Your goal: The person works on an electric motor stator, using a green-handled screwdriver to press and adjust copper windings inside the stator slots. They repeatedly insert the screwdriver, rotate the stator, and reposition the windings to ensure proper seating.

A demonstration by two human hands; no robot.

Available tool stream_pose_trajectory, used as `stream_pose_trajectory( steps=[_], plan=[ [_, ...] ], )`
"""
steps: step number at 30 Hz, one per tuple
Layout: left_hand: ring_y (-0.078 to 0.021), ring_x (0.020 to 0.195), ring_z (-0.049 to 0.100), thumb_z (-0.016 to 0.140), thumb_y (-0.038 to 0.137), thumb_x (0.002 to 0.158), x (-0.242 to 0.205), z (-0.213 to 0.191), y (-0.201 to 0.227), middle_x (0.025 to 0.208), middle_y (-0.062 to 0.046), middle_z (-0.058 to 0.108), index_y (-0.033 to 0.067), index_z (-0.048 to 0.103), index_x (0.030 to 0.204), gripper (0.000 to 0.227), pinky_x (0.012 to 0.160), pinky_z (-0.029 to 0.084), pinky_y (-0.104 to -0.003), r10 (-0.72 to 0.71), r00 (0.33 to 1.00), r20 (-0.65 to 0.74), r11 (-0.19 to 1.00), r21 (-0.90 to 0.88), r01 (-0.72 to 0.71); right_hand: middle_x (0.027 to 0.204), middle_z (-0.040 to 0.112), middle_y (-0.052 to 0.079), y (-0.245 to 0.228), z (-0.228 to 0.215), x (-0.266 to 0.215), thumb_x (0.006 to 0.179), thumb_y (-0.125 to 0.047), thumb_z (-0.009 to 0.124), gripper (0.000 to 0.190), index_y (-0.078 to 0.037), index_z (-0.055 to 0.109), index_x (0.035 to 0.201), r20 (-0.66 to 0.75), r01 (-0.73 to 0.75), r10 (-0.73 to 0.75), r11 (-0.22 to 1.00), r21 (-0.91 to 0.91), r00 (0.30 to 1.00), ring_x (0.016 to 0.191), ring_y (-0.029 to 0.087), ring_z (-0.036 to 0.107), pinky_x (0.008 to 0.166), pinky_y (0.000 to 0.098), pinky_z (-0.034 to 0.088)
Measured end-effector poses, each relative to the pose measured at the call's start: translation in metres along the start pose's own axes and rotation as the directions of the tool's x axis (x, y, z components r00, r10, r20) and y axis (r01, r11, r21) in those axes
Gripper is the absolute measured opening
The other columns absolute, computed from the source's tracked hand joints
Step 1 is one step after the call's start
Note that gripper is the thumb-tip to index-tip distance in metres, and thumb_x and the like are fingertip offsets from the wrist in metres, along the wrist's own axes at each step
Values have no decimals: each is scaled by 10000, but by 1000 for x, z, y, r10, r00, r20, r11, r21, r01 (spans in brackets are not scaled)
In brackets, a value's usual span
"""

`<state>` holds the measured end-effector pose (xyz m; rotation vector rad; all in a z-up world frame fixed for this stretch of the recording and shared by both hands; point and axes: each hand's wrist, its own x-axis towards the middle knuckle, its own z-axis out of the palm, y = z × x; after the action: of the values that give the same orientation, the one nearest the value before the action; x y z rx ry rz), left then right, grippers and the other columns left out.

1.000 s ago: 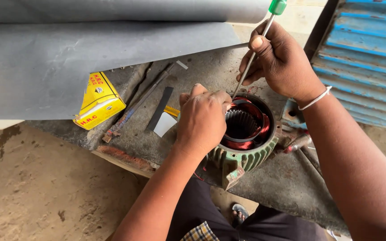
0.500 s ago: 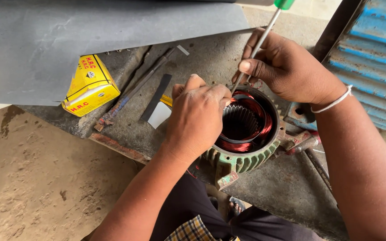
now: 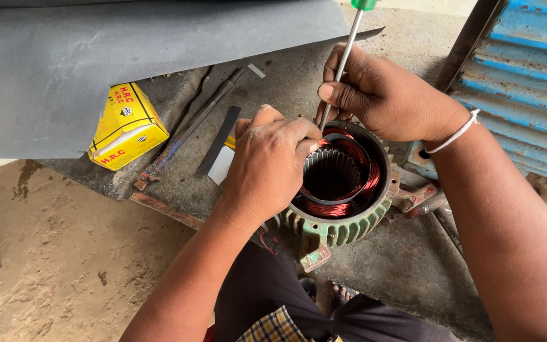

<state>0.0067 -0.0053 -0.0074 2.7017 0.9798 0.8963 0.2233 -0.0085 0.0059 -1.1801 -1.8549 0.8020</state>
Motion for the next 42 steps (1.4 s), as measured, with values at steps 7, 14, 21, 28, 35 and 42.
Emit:
stream_pose_trajectory(
  steps=[7,14,21,28,35,42],
  plan=[
    [-192,868,644,770,160,878,3,-1,2,755,-19,724,135,767,907,38,858,383,-389,-20,999,48,999,41,18,839,670,46,0,-3,0,1038,-202,614,165,-54,543,1045,25,57,-54,993,-101,998,838,142,664,755,305,562],
    [-190,848,638,758,161,887,8,0,3,742,-27,727,126,753,876,37,863,343,-382,-21,997,71,997,76,16,848,703,43,-7,-12,-10,1025,-172,650,138,-55,580,1041,-54,33,-35,999,-39,998,830,131,716,761,284,609],
    [-182,850,636,742,152,907,5,-3,4,764,-16,728,132,762,914,29,870,329,-383,61,997,46,992,104,-66,817,721,63,-15,-15,-13,999,-166,700,171,-39,585,996,-56,146,-161,967,-207,985,770,139,708,685,288,585],
    [-188,867,630,744,141,900,5,-2,7,778,-7,721,138,766,954,58,880,341,-385,67,996,50,989,126,-73,781,721,55,-7,-14,-12,997,-202,684,173,-59,586,991,-88,36,-42,997,-71,995,720,129,715,652,278,601],
    [-197,924,627,741,146,901,5,-1,7,808,3,711,173,767,995,102,905,351,-413,68,996,54,989,129,-74,843,698,48,14,-14,-7,1033,-237,632,191,-56,570,1027,-50,31,-24,987,160,998,788,120,701,718,271,617],
    [-198,932,627,728,153,915,4,-1,7,821,1,709,175,764,1008,102,931,358,-413,46,997,61,994,99,-52,835,696,45,19,-15,-2,1040,-252,595,184,-73,552,1030,-23,-35,39,988,149,999,781,122,708,696,279,615]
  ],
)
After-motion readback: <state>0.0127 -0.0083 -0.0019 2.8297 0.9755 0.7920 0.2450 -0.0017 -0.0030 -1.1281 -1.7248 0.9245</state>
